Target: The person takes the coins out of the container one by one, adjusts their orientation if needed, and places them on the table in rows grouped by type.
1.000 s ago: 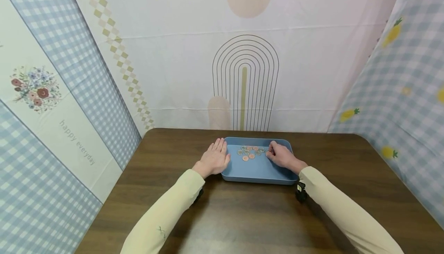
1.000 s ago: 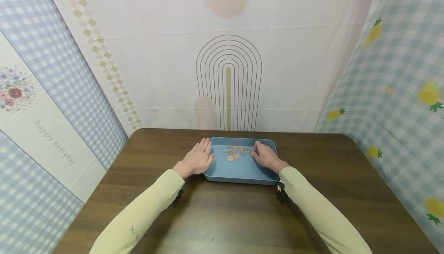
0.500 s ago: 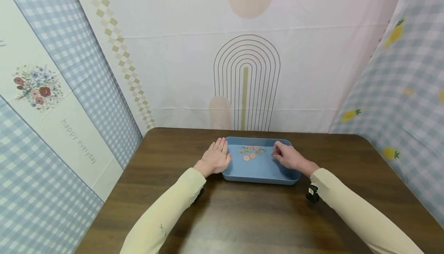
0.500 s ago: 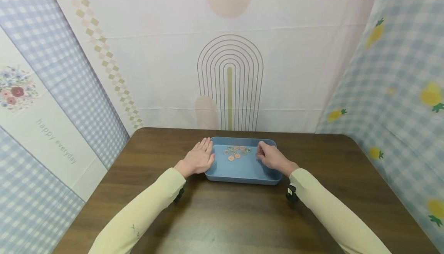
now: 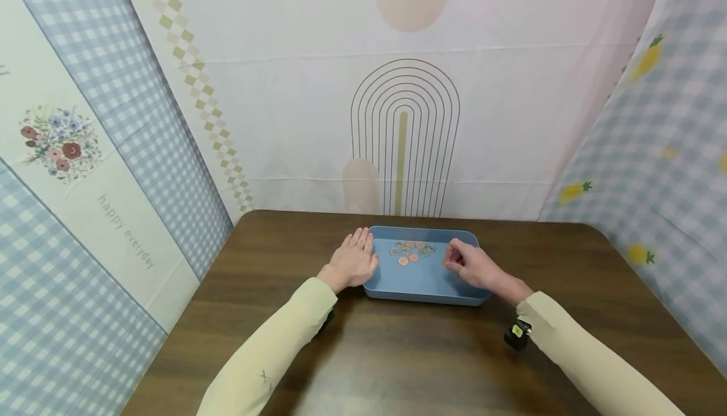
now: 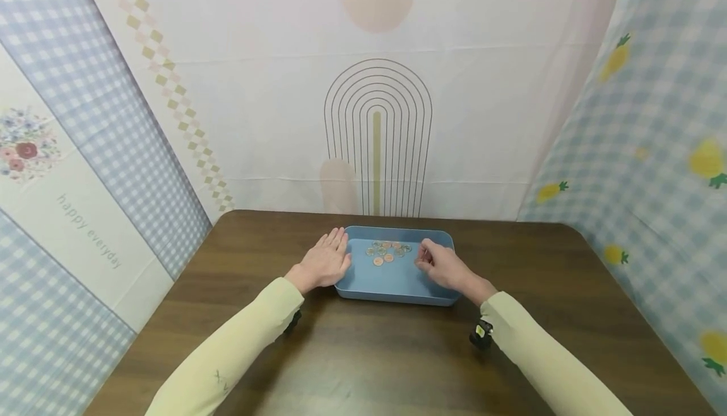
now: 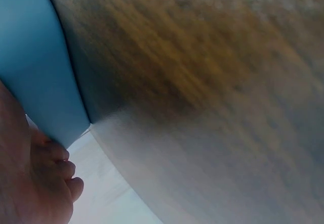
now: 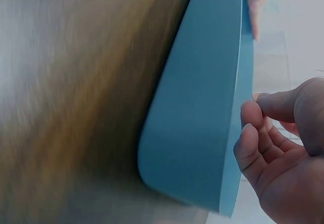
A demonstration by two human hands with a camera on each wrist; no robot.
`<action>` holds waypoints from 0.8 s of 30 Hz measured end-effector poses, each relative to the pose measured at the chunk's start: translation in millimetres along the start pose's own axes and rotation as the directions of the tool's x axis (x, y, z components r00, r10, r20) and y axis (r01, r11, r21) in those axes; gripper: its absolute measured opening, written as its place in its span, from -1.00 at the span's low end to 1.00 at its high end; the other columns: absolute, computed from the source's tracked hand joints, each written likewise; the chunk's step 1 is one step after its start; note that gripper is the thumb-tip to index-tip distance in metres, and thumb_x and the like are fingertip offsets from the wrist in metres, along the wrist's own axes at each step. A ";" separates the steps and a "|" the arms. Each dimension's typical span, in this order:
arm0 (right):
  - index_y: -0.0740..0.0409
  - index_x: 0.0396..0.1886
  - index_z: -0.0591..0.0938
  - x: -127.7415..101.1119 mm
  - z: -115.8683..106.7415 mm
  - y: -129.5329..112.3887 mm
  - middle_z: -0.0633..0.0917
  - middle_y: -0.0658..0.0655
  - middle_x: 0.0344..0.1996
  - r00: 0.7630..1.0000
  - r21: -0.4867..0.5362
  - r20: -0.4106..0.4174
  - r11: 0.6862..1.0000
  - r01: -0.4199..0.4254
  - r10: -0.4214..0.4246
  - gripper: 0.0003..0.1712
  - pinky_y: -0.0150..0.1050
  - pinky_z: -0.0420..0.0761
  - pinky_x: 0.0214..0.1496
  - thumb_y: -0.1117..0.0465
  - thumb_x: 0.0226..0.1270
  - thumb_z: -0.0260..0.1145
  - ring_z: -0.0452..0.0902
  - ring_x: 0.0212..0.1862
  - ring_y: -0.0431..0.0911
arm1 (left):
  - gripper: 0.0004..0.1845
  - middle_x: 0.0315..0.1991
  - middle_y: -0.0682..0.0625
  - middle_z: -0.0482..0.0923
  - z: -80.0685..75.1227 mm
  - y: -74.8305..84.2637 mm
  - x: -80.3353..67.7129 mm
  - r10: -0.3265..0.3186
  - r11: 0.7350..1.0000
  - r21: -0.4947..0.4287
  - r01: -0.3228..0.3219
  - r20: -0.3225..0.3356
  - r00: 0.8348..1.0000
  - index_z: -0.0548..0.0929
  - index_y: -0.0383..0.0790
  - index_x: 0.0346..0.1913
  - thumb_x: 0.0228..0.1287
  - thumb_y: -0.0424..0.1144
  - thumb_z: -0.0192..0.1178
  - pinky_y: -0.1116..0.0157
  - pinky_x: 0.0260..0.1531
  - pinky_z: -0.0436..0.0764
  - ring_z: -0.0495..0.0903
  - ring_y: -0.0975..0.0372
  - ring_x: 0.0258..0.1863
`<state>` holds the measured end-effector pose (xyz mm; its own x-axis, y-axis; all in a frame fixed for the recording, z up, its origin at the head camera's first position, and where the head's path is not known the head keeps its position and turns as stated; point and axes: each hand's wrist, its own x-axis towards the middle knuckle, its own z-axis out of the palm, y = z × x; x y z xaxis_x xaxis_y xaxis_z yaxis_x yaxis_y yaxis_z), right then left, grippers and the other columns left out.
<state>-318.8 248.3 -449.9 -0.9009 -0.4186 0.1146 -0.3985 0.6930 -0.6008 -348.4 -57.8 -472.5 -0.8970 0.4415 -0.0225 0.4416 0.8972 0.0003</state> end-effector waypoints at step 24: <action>0.18 -0.28 0.53 -21.3 33.0 -54.6 0.65 0.22 -0.46 0.998 0.265 0.018 0.963 0.057 -0.064 -0.88 -0.26 0.62 -0.52 0.24 0.36 0.31 0.52 -0.59 -0.20 | -0.32 0.57 -0.23 -0.06 -2.4 1.1 -1.8 -0.006 1.000 0.004 0.006 -0.004 1.000 0.04 -0.37 0.53 0.54 0.00 -0.38 0.08 0.55 0.02 -0.07 0.00 0.58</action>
<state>-272.2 200.0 -445.7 -0.8701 -0.4728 0.1389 -0.3898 0.4878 -0.7811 -346.4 -57.6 -470.0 -0.8997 0.4362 -0.0188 0.4363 0.8998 -0.0037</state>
